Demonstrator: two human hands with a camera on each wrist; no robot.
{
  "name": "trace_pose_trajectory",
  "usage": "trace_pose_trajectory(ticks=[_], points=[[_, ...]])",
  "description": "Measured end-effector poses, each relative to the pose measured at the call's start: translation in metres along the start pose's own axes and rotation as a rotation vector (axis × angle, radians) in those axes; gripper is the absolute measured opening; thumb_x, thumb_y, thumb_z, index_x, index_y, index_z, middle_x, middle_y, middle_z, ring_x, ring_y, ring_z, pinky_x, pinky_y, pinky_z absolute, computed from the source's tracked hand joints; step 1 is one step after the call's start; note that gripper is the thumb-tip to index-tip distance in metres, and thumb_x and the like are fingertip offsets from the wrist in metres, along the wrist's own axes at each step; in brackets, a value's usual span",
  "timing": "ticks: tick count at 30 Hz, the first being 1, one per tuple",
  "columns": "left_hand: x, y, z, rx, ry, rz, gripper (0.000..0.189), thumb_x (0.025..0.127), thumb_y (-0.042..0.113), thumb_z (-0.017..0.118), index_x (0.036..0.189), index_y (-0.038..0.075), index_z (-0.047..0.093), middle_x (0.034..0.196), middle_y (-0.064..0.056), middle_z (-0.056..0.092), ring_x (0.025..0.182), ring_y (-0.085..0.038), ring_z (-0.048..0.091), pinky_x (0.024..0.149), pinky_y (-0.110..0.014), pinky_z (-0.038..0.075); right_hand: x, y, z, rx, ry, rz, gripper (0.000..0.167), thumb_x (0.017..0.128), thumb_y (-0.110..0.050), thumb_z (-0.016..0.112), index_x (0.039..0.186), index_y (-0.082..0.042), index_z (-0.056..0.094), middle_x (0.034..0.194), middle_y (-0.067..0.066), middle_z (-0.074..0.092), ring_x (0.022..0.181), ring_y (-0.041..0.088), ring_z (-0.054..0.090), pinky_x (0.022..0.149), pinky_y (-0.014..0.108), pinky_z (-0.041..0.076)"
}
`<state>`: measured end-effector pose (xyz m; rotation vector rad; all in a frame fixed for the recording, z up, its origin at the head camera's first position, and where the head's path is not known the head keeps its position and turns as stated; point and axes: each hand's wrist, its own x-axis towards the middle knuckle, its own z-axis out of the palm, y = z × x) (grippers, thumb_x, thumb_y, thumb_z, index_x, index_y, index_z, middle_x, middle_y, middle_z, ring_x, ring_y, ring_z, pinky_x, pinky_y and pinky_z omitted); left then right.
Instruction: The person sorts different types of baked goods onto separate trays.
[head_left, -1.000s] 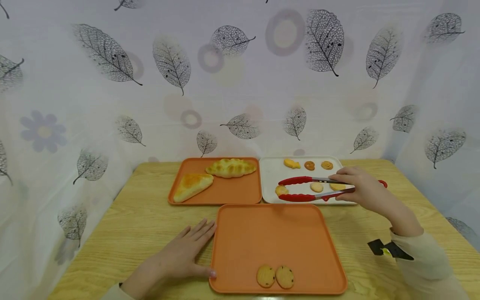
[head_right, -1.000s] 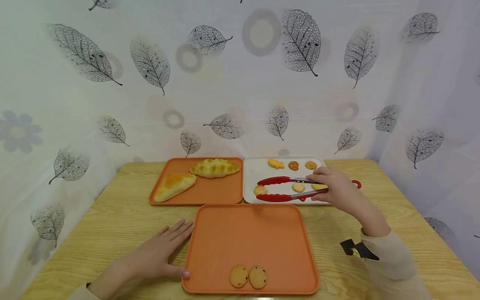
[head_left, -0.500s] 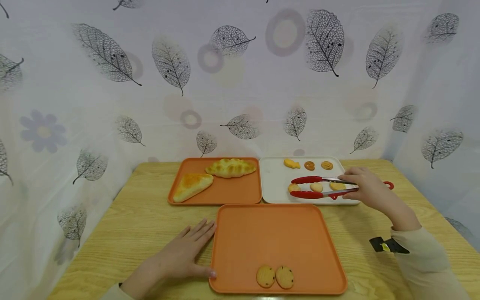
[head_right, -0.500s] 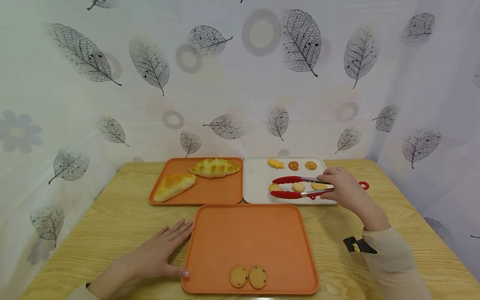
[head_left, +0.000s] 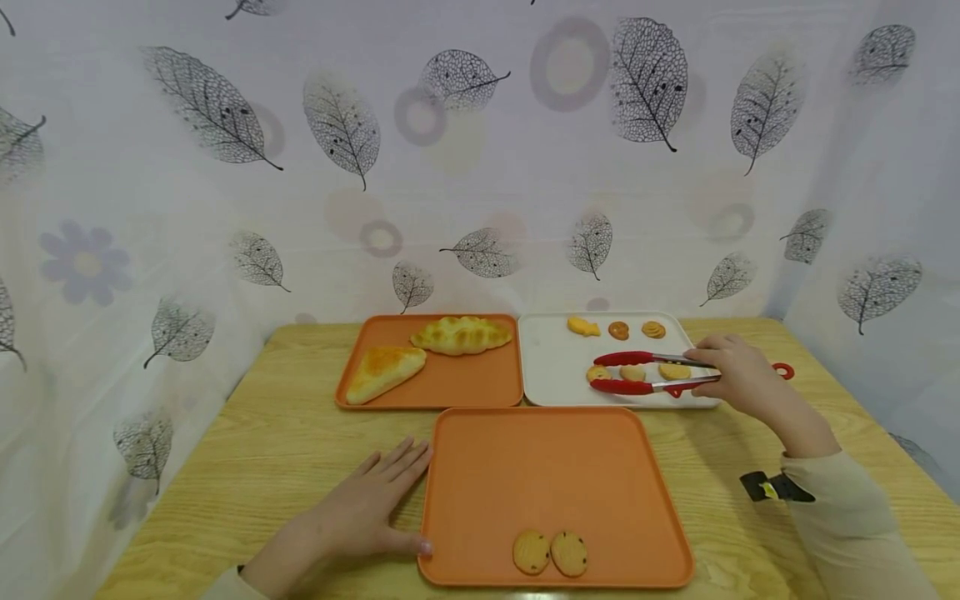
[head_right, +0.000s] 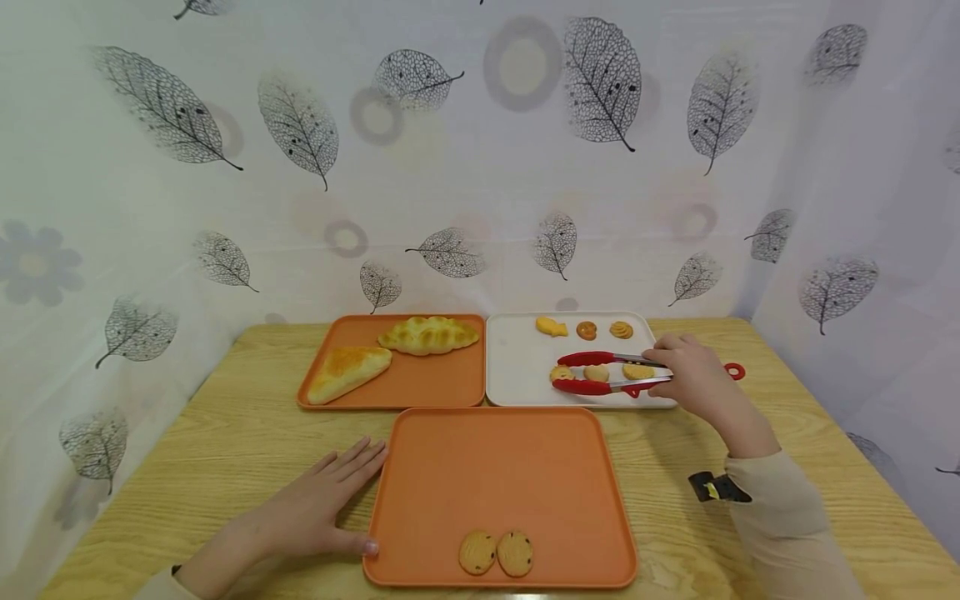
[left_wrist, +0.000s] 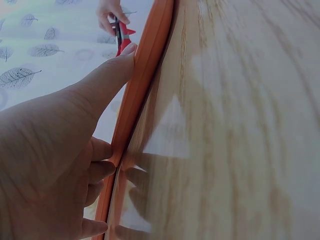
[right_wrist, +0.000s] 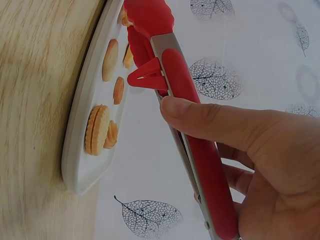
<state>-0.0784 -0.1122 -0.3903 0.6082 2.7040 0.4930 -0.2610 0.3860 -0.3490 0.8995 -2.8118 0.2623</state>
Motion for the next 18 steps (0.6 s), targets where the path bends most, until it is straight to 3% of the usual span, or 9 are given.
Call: trace_pose_trajectory(ticks=[18], points=[[-0.0013,0.0026,0.0037,0.003,0.007,-0.006,0.111,0.076,0.079,0.056,0.158,0.017,0.014,0.165,-0.004,0.015,0.153,-0.028,0.008,0.118,-0.063,0.017,-0.0021,-0.0015,-0.0051,-0.015,-0.005,0.001,0.053,0.069,-0.016,0.086,0.114,0.007,0.068,0.105,0.023,0.064,0.092,0.039,0.057,0.074,0.054,0.05]])
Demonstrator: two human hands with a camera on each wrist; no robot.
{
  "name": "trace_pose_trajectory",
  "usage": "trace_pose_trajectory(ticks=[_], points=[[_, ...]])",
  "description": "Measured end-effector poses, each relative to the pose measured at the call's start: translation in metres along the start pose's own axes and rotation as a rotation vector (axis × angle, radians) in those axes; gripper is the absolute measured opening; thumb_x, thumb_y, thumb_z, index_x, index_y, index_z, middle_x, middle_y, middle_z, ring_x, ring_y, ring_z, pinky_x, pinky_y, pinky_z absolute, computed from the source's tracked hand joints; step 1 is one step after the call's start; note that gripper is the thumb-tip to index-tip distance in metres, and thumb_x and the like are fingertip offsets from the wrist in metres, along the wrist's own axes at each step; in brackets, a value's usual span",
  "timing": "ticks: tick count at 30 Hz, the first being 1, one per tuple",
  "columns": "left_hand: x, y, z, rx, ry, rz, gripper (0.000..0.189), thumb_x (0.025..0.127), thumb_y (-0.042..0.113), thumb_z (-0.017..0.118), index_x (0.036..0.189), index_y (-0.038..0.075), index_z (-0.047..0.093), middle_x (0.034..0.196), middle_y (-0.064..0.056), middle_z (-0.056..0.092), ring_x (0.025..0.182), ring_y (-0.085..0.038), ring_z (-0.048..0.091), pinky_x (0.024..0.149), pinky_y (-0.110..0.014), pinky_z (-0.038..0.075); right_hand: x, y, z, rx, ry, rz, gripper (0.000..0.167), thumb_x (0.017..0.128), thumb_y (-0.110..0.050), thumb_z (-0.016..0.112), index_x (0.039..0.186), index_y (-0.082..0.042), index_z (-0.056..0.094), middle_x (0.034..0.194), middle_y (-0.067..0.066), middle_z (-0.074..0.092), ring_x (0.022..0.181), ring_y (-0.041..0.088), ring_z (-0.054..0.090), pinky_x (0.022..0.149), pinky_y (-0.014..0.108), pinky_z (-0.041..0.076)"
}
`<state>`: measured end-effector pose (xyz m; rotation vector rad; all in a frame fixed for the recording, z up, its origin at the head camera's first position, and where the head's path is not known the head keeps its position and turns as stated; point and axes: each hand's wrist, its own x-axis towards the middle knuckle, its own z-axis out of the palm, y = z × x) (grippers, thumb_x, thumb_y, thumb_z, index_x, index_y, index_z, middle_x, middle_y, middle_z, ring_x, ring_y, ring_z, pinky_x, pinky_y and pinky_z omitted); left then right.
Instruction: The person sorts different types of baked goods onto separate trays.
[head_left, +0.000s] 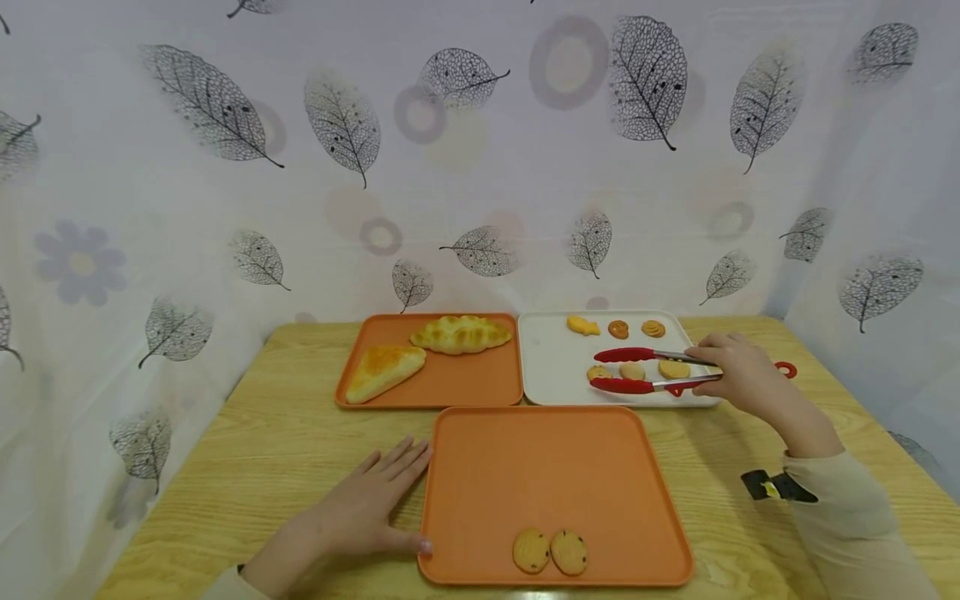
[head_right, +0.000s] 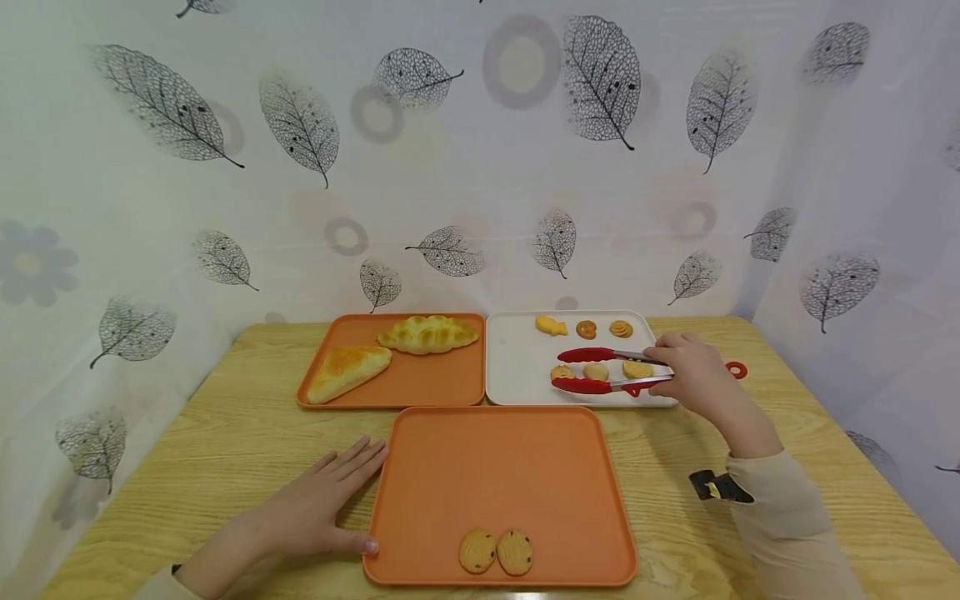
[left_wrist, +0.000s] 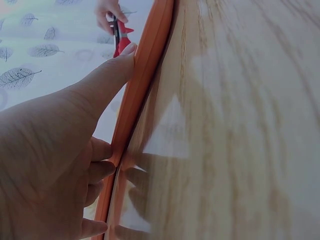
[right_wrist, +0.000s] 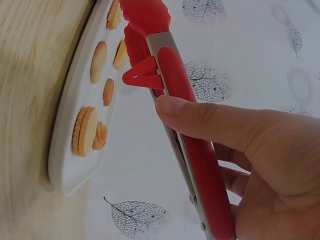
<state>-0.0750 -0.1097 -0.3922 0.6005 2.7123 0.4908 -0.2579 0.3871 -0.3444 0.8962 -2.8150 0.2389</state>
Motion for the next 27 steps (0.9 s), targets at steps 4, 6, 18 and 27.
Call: trace_pose_trajectory(ticks=[4,6,18,27], points=[[0.001,0.001,0.001,-0.003,-0.002,-0.004,0.111,0.076,0.079,0.056,0.158,0.016,0.014,0.165,-0.004,0.015,0.153,-0.028,0.008,0.118,-0.063,0.016,0.0,-0.001,-0.002,0.0,0.03,-0.018,0.053,0.068,-0.015,0.087,0.112,0.006,0.069,0.104,0.023,0.064,0.092,0.039,0.058,0.074,0.054,0.05],[0.001,0.001,0.001,-0.004,-0.002,-0.005,0.111,0.076,0.079,0.056,0.158,0.016,0.014,0.165,-0.004,0.014,0.153,-0.028,0.008,0.118,-0.063,0.016,0.0,-0.002,-0.003,0.0,0.045,-0.023,0.053,0.067,-0.014,0.087,0.113,0.006,0.069,0.104,0.023,0.064,0.092,0.039,0.058,0.074,0.054,0.051],[0.004,0.005,0.003,-0.004,0.002,-0.015,0.111,0.076,0.078,0.056,0.158,0.016,0.015,0.165,-0.004,0.014,0.153,-0.028,0.008,0.118,-0.062,0.017,-0.002,-0.008,-0.015,0.01,0.155,-0.108,0.055,0.061,-0.011,0.089,0.11,0.005,0.07,0.101,0.021,0.065,0.088,0.039,0.059,0.071,0.055,0.05],[0.005,0.007,0.004,0.005,0.009,-0.024,0.111,0.076,0.079,0.056,0.158,0.016,0.015,0.165,-0.004,0.015,0.153,-0.028,0.008,0.118,-0.062,0.017,-0.004,-0.01,-0.023,0.028,0.197,-0.146,0.056,0.059,-0.011,0.09,0.109,0.003,0.071,0.1,0.018,0.065,0.087,0.035,0.058,0.071,0.053,0.05]])
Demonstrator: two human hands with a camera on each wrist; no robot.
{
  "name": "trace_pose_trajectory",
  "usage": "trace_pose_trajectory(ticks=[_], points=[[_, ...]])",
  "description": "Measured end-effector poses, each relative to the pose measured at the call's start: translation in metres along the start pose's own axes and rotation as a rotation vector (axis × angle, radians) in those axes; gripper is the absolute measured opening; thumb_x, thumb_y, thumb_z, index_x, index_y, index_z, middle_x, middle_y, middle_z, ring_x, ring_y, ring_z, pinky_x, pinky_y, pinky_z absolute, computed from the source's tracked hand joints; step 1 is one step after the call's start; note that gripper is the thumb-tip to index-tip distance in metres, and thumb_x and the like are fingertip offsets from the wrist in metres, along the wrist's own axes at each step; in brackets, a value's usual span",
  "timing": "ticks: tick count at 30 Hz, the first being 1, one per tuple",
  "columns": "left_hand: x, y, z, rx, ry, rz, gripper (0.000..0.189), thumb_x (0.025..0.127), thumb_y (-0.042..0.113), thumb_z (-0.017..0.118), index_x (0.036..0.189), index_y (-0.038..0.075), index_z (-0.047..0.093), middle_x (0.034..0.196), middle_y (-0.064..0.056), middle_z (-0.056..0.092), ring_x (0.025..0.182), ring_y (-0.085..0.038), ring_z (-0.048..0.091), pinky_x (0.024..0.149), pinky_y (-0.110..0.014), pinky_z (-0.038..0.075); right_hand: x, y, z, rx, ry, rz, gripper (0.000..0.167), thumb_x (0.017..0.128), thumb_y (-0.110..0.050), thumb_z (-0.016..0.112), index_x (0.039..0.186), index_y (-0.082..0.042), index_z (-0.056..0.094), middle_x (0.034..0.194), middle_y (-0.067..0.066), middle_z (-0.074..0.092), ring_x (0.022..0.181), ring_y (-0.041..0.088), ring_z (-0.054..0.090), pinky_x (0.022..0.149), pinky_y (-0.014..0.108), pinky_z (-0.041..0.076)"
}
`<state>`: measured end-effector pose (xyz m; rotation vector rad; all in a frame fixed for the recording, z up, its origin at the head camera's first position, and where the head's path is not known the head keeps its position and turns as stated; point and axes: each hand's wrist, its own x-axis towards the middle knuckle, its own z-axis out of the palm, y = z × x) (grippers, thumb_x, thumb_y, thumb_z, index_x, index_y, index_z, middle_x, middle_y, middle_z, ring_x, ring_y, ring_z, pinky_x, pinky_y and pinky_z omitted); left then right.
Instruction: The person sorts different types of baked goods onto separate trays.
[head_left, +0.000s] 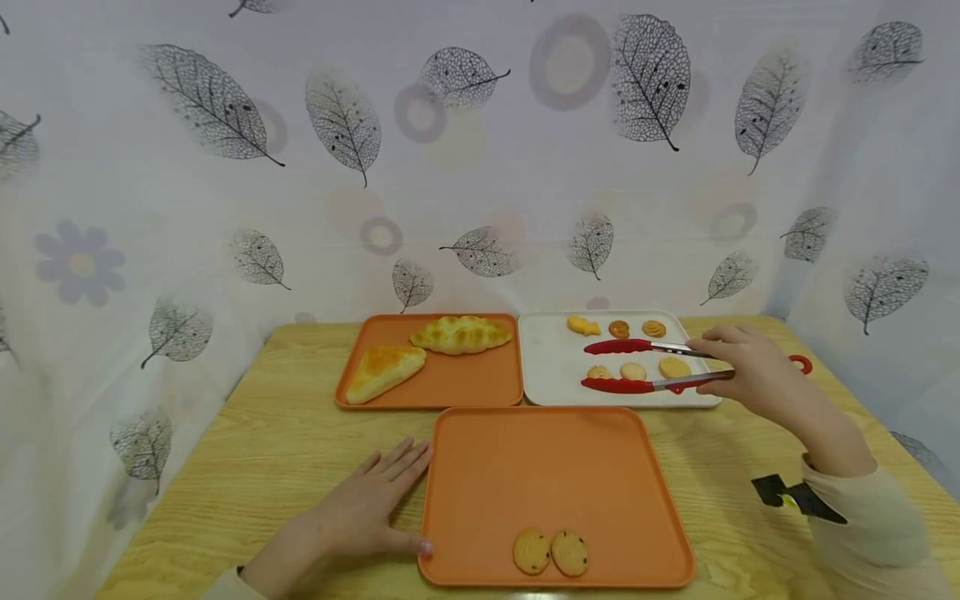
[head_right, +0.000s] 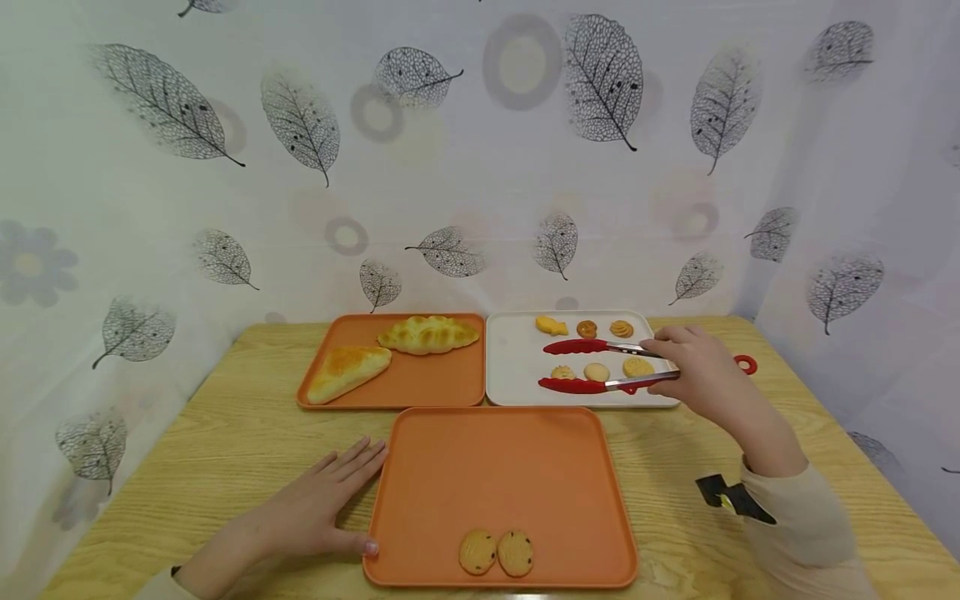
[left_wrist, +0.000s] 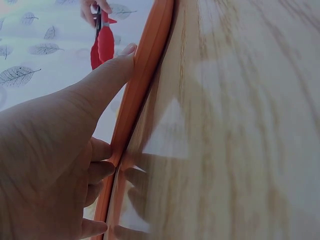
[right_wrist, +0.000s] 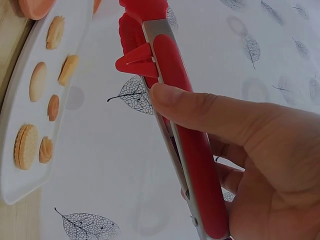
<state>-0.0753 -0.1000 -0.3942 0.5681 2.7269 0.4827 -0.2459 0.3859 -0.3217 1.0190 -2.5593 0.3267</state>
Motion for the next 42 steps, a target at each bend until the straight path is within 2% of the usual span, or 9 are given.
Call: trace_pose_trajectory(ticks=[9,13,16,20,23,26,34,39,42], points=[[-0.001,-0.001,0.0,-0.023,-0.005,0.004,0.111,0.076,0.078,0.056,0.158,0.016,0.014,0.165,-0.004,0.014,0.153,-0.028,0.007,0.117,-0.064,0.018,-0.004,-0.009,-0.009,0.013,0.017,-0.118,0.06,0.053,-0.014,0.093,0.108,-0.006,0.074,0.102,0.005,0.064,0.089,0.02,0.053,0.072,0.037,0.043],[-0.001,-0.001,0.0,-0.026,-0.005,0.001,0.111,0.077,0.078,0.056,0.158,0.016,0.013,0.165,-0.004,0.013,0.153,-0.027,0.007,0.117,-0.064,0.017,-0.005,-0.012,-0.013,0.051,0.009,-0.182,0.065,0.049,-0.016,0.095,0.11,-0.009,0.074,0.106,0.001,0.064,0.092,0.014,0.051,0.073,0.03,0.044],[-0.001,0.0,-0.001,-0.024,-0.005,0.0,0.111,0.076,0.078,0.056,0.158,0.016,0.014,0.165,-0.004,0.013,0.153,-0.027,0.007,0.117,-0.063,0.017,-0.005,-0.014,-0.016,0.111,-0.034,-0.217,0.068,0.049,-0.016,0.095,0.113,-0.011,0.072,0.109,-0.003,0.063,0.097,0.006,0.049,0.072,0.025,0.046],[-0.001,0.001,-0.003,-0.019,-0.006,-0.001,0.111,0.076,0.078,0.056,0.158,0.015,0.014,0.165,-0.005,0.014,0.153,-0.028,0.008,0.117,-0.063,0.017,-0.007,-0.021,-0.02,0.241,-0.173,-0.215,0.067,0.057,-0.014,0.093,0.12,-0.015,0.069,0.115,-0.003,0.061,0.104,-0.003,0.041,0.067,0.019,0.05],[-0.001,0.001,-0.004,-0.023,-0.01,0.001,0.111,0.077,0.078,0.057,0.158,0.015,0.014,0.165,-0.005,0.014,0.153,-0.028,0.007,0.117,-0.064,0.017,-0.009,-0.028,-0.022,0.288,-0.281,-0.206,0.061,0.064,-0.018,0.09,0.121,-0.019,0.068,0.119,0.0,0.06,0.108,-0.001,0.04,0.067,0.019,0.051],[-0.001,0.001,-0.004,-0.031,-0.014,0.005,0.111,0.077,0.077,0.057,0.158,0.015,0.014,0.165,-0.005,0.014,0.153,-0.028,0.007,0.117,-0.064,0.017,-0.009,-0.036,-0.022,0.303,-0.347,-0.22,0.056,0.068,-0.025,0.088,0.12,-0.022,0.068,0.118,0.0,0.06,0.107,0.005,0.044,0.069,0.02,0.052],[-0.001,-0.001,-0.005,-0.05,-0.029,0.01,0.109,0.078,0.076,0.057,0.158,0.017,0.012,0.165,-0.004,0.012,0.153,-0.028,0.006,0.116,-0.065,0.017,-0.008,-0.056,-0.009,0.299,-0.373,-0.289,0.056,0.067,-0.032,0.089,0.119,-0.024,0.069,0.114,-0.007,0.062,0.101,0.01,0.052,0.077,0.028,0.051],[0.0,0.0,-0.006,-0.052,-0.029,0.014,0.11,0.078,0.075,0.058,0.158,0.016,0.012,0.165,-0.005,0.013,0.153,-0.029,0.007,0.116,-0.065,0.018,-0.011,-0.06,0.0,0.31,-0.409,-0.289,0.053,0.067,-0.036,0.088,0.116,-0.028,0.069,0.11,-0.01,0.063,0.098,0.008,0.051,0.075,0.026,0.047],[-0.001,0.0,-0.007,-0.046,-0.022,0.013,0.11,0.078,0.075,0.059,0.158,0.015,0.013,0.165,-0.006,0.014,0.153,-0.029,0.008,0.116,-0.065,0.019,-0.012,-0.06,0.004,0.319,-0.413,-0.289,0.053,0.065,-0.034,0.089,0.115,-0.029,0.07,0.108,-0.011,0.062,0.096,0.005,0.049,0.073,0.025,0.045]])
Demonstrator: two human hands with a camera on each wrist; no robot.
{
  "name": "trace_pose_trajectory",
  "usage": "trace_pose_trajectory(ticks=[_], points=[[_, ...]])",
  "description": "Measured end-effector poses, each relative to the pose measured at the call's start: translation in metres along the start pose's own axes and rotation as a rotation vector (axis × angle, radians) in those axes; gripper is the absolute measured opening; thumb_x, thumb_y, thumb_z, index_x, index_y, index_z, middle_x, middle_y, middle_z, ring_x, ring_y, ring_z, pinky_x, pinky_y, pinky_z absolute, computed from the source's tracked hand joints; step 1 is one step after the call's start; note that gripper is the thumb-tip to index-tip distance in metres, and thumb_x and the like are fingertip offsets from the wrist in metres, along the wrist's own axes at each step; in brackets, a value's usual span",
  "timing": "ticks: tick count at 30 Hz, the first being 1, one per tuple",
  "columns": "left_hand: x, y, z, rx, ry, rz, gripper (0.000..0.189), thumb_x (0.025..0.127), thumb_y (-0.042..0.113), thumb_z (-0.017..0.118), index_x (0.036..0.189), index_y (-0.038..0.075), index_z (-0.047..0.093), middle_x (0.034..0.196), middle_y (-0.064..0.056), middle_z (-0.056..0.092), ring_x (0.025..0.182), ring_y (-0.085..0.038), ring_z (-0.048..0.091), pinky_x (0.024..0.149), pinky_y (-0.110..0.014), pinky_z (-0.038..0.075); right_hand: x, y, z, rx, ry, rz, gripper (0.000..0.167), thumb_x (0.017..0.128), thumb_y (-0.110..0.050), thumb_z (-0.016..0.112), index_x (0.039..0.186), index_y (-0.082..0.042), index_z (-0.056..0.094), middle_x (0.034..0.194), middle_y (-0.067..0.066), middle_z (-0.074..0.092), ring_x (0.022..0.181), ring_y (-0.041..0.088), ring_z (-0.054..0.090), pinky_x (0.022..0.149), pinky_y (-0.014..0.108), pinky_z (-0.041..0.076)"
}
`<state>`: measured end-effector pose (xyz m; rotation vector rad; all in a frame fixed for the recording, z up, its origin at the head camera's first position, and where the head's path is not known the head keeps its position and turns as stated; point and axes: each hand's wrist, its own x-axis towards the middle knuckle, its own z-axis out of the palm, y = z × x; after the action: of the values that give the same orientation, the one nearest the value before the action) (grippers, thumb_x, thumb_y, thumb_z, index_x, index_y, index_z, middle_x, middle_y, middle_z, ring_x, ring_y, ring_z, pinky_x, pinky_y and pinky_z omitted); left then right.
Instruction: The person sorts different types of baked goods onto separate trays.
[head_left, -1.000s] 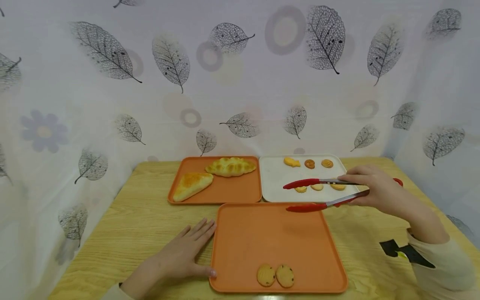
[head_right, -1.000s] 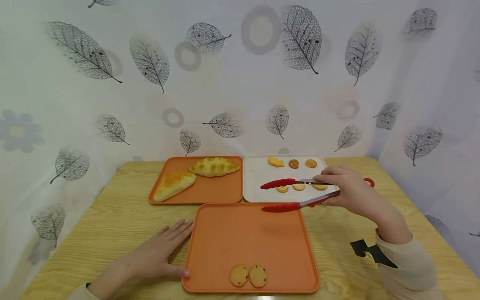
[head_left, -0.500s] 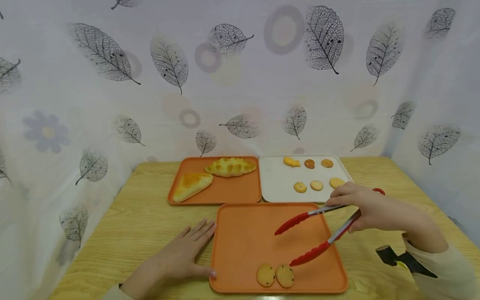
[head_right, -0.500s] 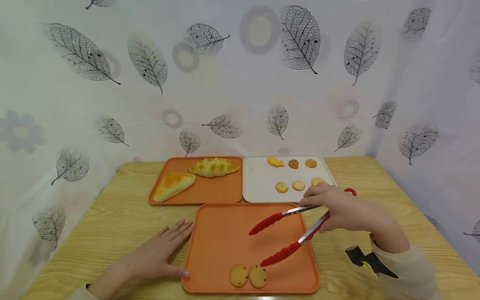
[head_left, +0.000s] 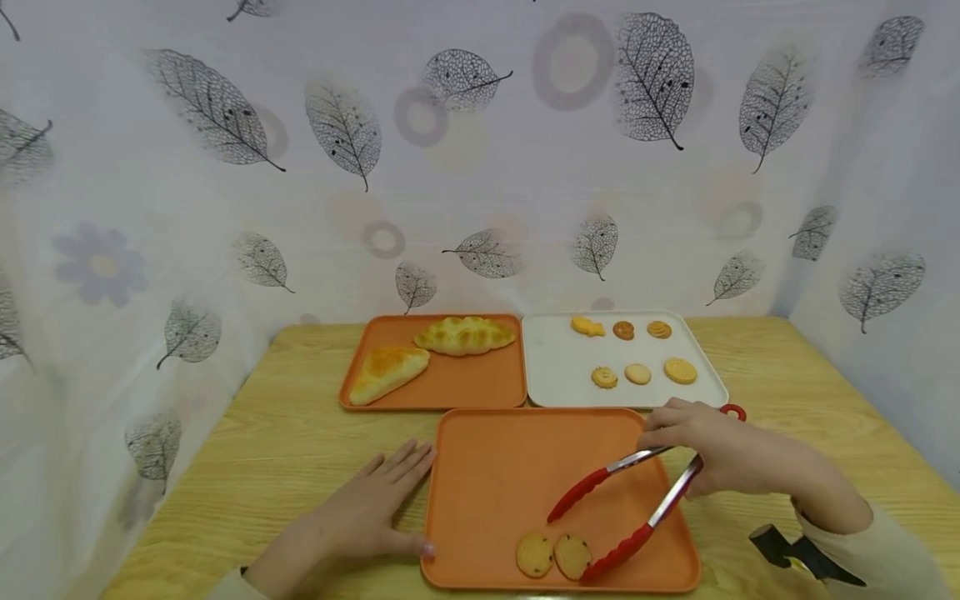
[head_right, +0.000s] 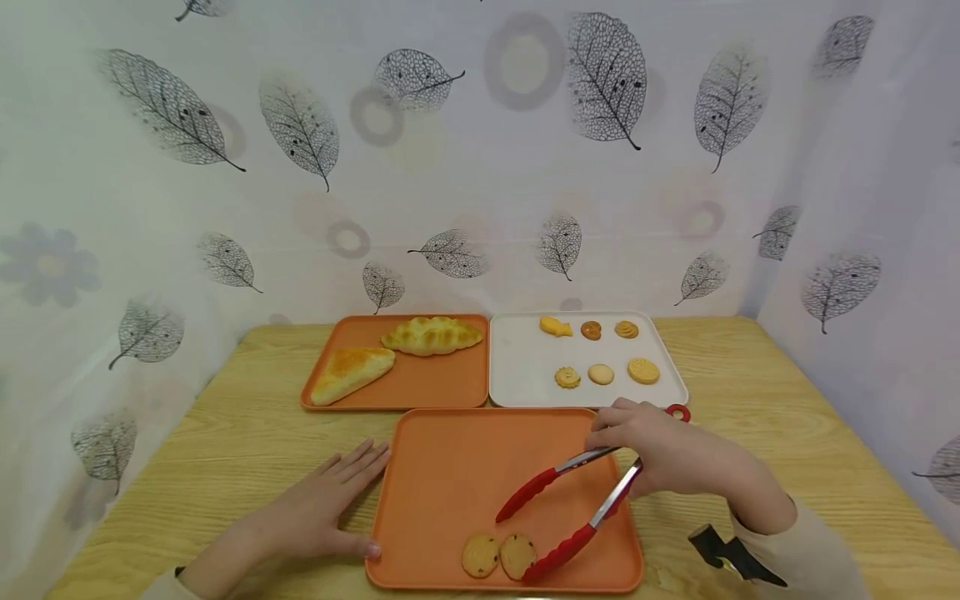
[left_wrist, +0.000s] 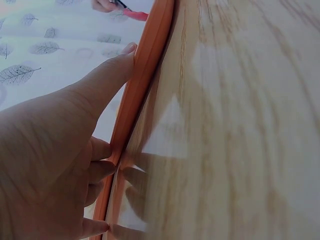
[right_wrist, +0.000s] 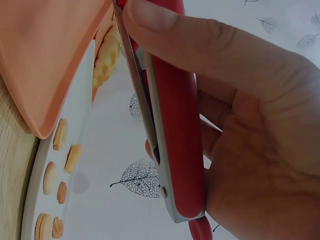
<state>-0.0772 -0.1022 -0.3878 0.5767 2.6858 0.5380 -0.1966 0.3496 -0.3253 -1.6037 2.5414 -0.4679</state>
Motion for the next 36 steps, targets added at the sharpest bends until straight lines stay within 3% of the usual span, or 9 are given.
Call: trace_pose_trajectory(ticks=[8,16,21,26,29,36], points=[[0.001,-0.001,0.0,0.015,0.005,0.002,0.11,0.078,0.075,0.059,0.158,0.015,0.013,0.165,-0.006,0.015,0.153,-0.03,0.008,0.115,-0.065,0.019,0.002,0.001,0.004,-0.028,0.009,0.02,0.054,0.061,-0.024,0.091,0.111,-0.031,0.07,0.106,-0.013,0.062,0.094,0.004,0.048,0.071,0.025,0.043],[0.001,0.001,-0.001,0.025,0.014,0.004,0.11,0.078,0.075,0.059,0.157,0.013,0.016,0.164,-0.008,0.016,0.153,-0.031,0.009,0.116,-0.065,0.019,0.003,0.003,0.004,-0.073,0.069,-0.008,0.051,0.062,-0.03,0.091,0.108,-0.032,0.07,0.105,-0.014,0.063,0.094,0.005,0.051,0.073,0.028,0.044],[0.001,0.0,0.0,0.015,0.008,0.001,0.11,0.077,0.076,0.058,0.158,0.013,0.015,0.165,-0.007,0.015,0.153,-0.03,0.008,0.116,-0.065,0.018,0.0,0.007,0.0,-0.127,0.131,-0.03,0.056,0.058,-0.023,0.092,0.109,-0.03,0.071,0.105,-0.016,0.063,0.096,0.007,0.053,0.077,0.033,0.047],[0.001,0.0,-0.001,0.016,0.006,0.001,0.11,0.077,0.076,0.058,0.158,0.013,0.015,0.165,-0.007,0.015,0.153,-0.03,0.008,0.116,-0.065,0.018,-0.004,0.011,-0.005,-0.149,0.218,-0.061,0.059,0.055,-0.015,0.093,0.109,-0.025,0.07,0.105,-0.013,0.062,0.092,0.006,0.05,0.069,0.025,0.045],[0.001,0.001,-0.001,0.017,0.007,0.002,0.111,0.077,0.076,0.058,0.157,0.013,0.016,0.165,-0.008,0.015,0.153,-0.031,0.008,0.116,-0.065,0.018,-0.007,0.014,-0.008,-0.184,0.27,-0.045,0.061,0.051,-0.014,0.094,0.106,-0.023,0.07,0.104,-0.012,0.061,0.092,0.005,0.049,0.069,0.024,0.045],[0.0,0.001,-0.001,0.017,0.008,0.0,0.11,0.077,0.076,0.058,0.157,0.013,0.016,0.165,-0.008,0.015,0.153,-0.031,0.008,0.116,-0.065,0.017,-0.014,0.027,-0.014,-0.279,0.366,0.033,0.067,0.046,-0.016,0.095,0.109,-0.017,0.07,0.106,-0.005,0.064,0.094,0.015,0.053,0.077,0.034,0.045]])
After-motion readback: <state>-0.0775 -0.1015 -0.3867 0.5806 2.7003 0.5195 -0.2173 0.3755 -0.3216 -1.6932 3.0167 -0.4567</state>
